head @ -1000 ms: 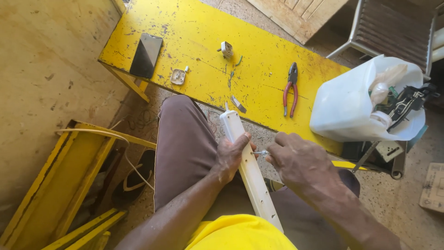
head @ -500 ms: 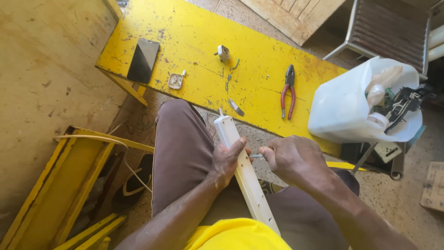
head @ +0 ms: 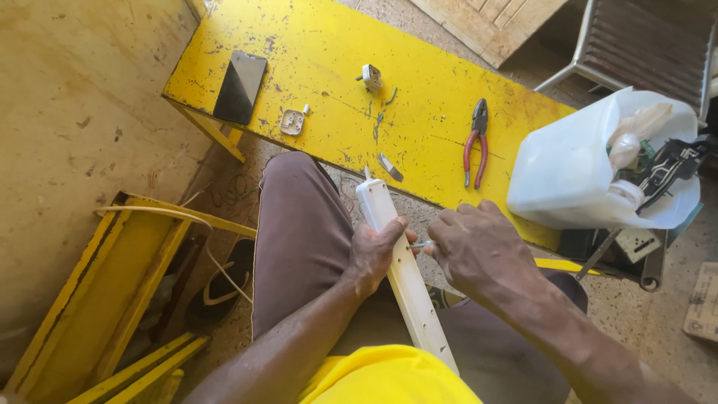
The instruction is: Disassembling a power strip using a screwdriver and pliers to inspect internal components
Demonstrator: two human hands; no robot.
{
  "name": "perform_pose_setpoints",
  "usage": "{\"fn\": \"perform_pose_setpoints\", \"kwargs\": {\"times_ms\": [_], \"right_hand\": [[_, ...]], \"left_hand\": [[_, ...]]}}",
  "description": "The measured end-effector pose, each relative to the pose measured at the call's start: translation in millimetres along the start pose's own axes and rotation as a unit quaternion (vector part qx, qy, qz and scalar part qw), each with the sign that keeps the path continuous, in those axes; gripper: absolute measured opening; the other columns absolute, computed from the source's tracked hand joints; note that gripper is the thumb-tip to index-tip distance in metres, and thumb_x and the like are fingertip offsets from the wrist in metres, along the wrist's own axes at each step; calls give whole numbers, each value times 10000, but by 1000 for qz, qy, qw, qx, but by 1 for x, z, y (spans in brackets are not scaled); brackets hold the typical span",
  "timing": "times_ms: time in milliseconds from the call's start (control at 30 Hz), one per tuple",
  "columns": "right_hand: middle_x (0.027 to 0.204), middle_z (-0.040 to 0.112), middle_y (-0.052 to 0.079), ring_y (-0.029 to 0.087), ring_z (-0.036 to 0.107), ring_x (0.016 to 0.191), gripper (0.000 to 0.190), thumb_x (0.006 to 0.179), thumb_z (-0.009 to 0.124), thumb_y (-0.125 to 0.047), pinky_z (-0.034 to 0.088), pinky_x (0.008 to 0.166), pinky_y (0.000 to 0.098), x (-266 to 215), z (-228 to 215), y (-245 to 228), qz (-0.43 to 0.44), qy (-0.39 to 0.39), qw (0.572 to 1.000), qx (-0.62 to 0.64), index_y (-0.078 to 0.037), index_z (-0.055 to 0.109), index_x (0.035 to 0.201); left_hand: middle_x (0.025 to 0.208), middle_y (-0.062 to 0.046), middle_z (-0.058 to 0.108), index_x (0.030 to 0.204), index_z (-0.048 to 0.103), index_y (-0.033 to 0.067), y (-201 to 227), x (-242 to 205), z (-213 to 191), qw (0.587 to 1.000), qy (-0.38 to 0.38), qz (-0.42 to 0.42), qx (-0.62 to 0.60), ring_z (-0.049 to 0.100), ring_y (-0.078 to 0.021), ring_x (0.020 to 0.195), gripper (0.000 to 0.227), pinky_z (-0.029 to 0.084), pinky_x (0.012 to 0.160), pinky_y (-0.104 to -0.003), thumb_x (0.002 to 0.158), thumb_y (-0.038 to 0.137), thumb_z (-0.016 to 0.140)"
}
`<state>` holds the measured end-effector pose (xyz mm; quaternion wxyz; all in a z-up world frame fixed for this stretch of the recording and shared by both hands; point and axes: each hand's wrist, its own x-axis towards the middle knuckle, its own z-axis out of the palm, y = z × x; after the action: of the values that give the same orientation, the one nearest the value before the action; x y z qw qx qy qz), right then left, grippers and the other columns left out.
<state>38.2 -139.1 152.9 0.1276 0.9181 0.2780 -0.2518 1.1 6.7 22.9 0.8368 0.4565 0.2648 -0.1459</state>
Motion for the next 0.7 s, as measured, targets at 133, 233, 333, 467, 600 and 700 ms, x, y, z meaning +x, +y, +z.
{"fn": "perform_pose_setpoints", "kwargs": {"times_ms": [133, 233, 333, 467, 600, 700], "right_hand": [[609, 485, -100, 119, 536, 613, 439, 1133, 410, -498, 486, 792, 313, 1, -21, -7, 70, -40, 993, 85, -271, 664, 856], [526, 460, -95, 100, 474, 493, 533, 1158, 344, -475, 482, 666, 253, -2, -34, -11, 117, -40, 989, 81, -234, 625, 774], [596, 528, -59, 116, 478, 542, 439, 1135, 426, -460, 454, 611, 258, 0, -51, -14, 103, -91, 979, 151, -187, 670, 892], [673, 497, -86, 104, 511, 630, 300, 1113, 459, -414, 471, 679, 273, 5, -25, -10, 29, -91, 995, 20, -219, 656, 998], [678, 537, -60, 135, 565, 743, 318, 1108, 466, -391, 437, 812, 331, 8, 6, -9, -5, -13, 999, -41, -227, 672, 928], [532, 492, -76, 118, 535, 546, 441, 1110, 469, -444, 494, 826, 337, 4, -13, -13, 60, -4, 996, 59, -249, 671, 770]], "left_hand": [[687, -249, 753, 773, 785, -77, 1, 1, 0, 1000, 0, 6, 12, 797, -343, 656, 321, 669, 587, -406, 909, 212, 760], [669, -228, 738, 786, 772, -67, -8, 5, -1, 1000, -22, 7, -13, 793, -327, 646, 298, 671, 576, -396, 901, 207, 761], [629, -207, 712, 777, 779, -50, -12, 11, -6, 1000, -5, 14, 0, 776, -290, 600, 300, 663, 563, -377, 903, 222, 753], [605, -210, 703, 753, 787, -36, -4, 8, 5, 1000, -9, 26, 9, 764, -276, 561, 281, 654, 535, -359, 894, 206, 768], [621, -224, 719, 772, 805, -54, 2, 0, 4, 1000, 8, 13, 14, 753, -262, 543, 297, 650, 541, -356, 897, 211, 755], [651, -212, 738, 788, 802, -44, -8, 8, -5, 1000, 1, -1, 25, 783, -270, 610, 290, 660, 579, -359, 894, 223, 763]]}}
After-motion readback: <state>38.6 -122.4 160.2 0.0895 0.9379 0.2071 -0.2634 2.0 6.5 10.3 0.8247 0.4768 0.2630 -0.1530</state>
